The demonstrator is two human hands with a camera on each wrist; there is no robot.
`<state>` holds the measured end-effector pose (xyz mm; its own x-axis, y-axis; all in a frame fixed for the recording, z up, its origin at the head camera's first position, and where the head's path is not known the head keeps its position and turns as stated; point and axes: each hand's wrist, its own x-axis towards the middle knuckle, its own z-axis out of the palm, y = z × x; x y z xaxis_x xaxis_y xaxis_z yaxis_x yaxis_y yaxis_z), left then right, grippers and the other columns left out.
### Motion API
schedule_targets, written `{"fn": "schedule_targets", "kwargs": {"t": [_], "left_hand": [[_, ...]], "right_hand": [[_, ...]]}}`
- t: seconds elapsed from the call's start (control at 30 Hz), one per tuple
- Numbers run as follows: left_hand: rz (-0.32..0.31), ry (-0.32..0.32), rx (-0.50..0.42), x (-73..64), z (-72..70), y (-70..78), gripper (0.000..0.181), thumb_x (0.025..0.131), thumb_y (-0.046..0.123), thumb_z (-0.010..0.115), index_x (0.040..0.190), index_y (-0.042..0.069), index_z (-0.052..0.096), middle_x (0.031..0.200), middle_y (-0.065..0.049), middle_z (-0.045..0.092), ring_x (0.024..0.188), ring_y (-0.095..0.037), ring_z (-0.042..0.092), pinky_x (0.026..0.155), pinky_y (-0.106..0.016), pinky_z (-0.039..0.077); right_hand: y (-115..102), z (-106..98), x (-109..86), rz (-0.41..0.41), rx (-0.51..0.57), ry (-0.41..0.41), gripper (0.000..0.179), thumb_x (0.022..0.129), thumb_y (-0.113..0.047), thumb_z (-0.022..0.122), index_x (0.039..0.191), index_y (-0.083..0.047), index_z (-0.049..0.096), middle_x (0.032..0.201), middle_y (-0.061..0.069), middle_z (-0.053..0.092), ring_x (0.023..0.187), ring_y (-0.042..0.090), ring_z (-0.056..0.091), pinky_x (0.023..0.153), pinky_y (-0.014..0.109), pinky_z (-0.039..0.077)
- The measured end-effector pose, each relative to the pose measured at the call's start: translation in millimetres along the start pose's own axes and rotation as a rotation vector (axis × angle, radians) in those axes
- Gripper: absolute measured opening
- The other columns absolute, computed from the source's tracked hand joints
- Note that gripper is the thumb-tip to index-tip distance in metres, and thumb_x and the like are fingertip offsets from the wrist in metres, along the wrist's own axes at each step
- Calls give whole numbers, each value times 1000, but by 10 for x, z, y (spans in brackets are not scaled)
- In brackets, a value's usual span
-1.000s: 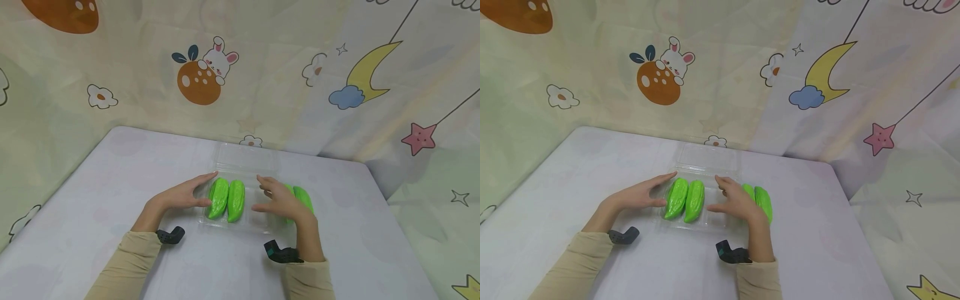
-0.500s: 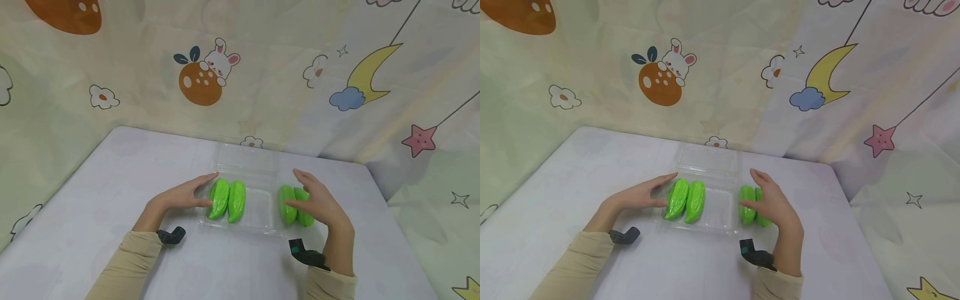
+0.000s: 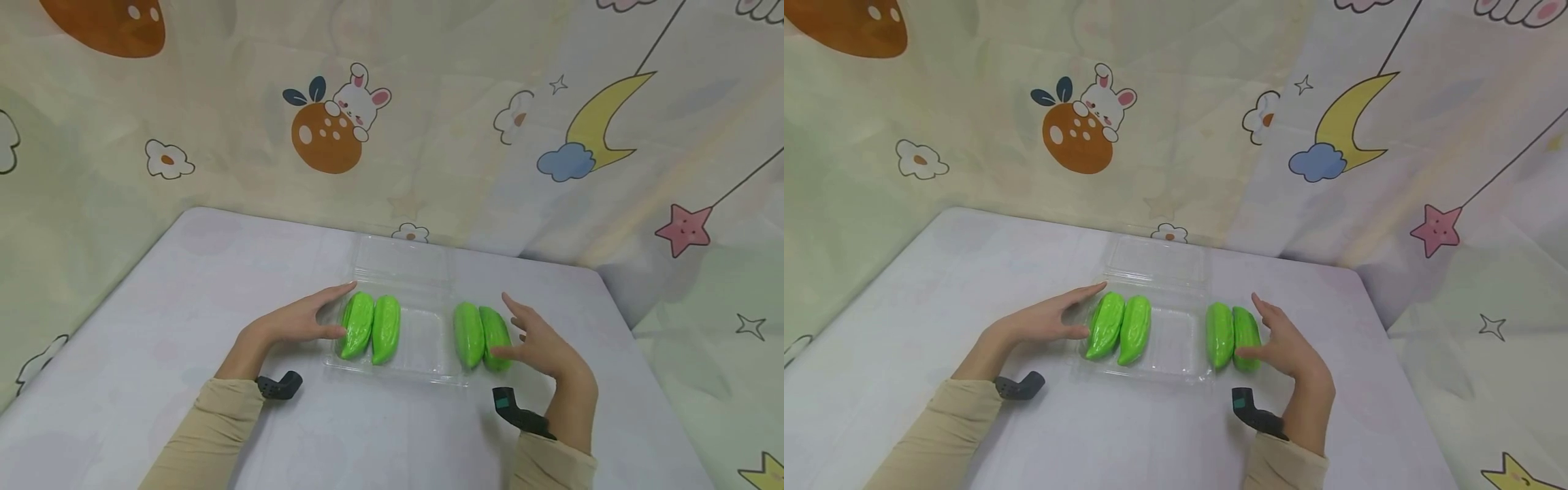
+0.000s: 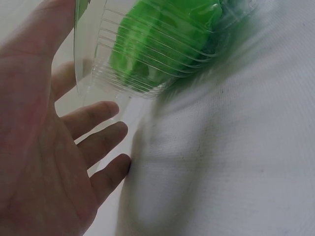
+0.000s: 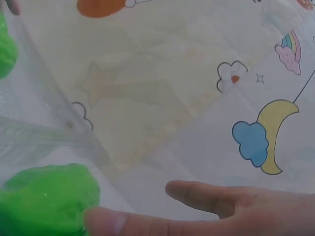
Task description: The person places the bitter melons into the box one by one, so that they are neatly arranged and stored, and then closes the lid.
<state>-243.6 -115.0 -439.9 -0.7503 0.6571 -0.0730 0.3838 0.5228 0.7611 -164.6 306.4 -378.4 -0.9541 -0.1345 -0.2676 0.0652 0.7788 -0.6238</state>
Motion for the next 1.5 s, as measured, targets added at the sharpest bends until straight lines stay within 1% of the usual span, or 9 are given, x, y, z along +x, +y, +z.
{"fn": "schedule_targets", "kwargs": {"t": [0.1,0.3,0.53,0.67,0.93,1.13,1.27,1.4,1.5], "left_hand": [[-5,-2,-7,-5,0,-3,89,82,50,68,153,30,18,159,4,17,147,-25,15,117,-52,20],[-16,-2,-3,-11,1,2,89,82,51,68,152,32,17,159,4,17,147,-25,14,117,-52,20],[-8,-3,0,-6,-1,2,88,82,51,68,152,34,17,159,3,17,147,-25,14,117,-52,20],[-5,-3,2,-4,0,0,88,83,50,68,152,33,17,159,3,17,147,-25,15,117,-52,20],[-9,-3,6,-1,2,-6,88,83,50,68,152,35,16,159,4,17,147,-25,15,117,-52,21],[-9,-2,7,-3,2,-4,87,83,49,68,152,36,16,160,4,16,147,-25,15,116,-53,21],[-8,-2,6,-5,1,-2,87,83,49,68,152,35,16,160,3,16,147,-26,15,116,-53,20],[-7,-2,8,-3,-1,-4,87,83,49,68,152,35,16,160,3,17,147,-26,15,117,-52,20],[-6,-2,5,-1,-1,-4,87,83,49,68,152,34,17,159,3,17,147,-25,15,117,-52,20]], "right_hand": [[94,53,69,19,19,-32,111,76,-35,79,154,-23,2,158,21,9,138,50,24,103,65,33],[201,129,160,44,-6,-47,115,74,-39,79,154,-19,0,157,24,10,136,50,26,104,68,29],[206,98,108,78,-30,-56,117,76,-40,78,154,-16,-6,157,25,11,137,48,27,103,70,26],[235,65,66,92,-50,-35,111,79,-38,75,153,-13,-4,156,23,17,136,46,32,103,67,29],[320,1,8,126,-85,1,96,86,-39,67,152,-1,8,145,30,35,130,48,38,97,60,42],[343,-34,-30,185,-19,25,85,91,-33,62,147,7,12,144,32,34,130,49,36,98,60,41],[399,-45,-61,207,10,50,78,92,-35,60,145,6,20,144,31,33,131,48,35,99,60,39],[495,-57,-113,207,29,79,73,91,-40,61,144,0,29,147,25,34,131,46,36,97,60,41],[572,-66,-147,197,72,95,72,91,-41,60,146,-4,32,150,22,32,132,45,36,98,59,40]]}}
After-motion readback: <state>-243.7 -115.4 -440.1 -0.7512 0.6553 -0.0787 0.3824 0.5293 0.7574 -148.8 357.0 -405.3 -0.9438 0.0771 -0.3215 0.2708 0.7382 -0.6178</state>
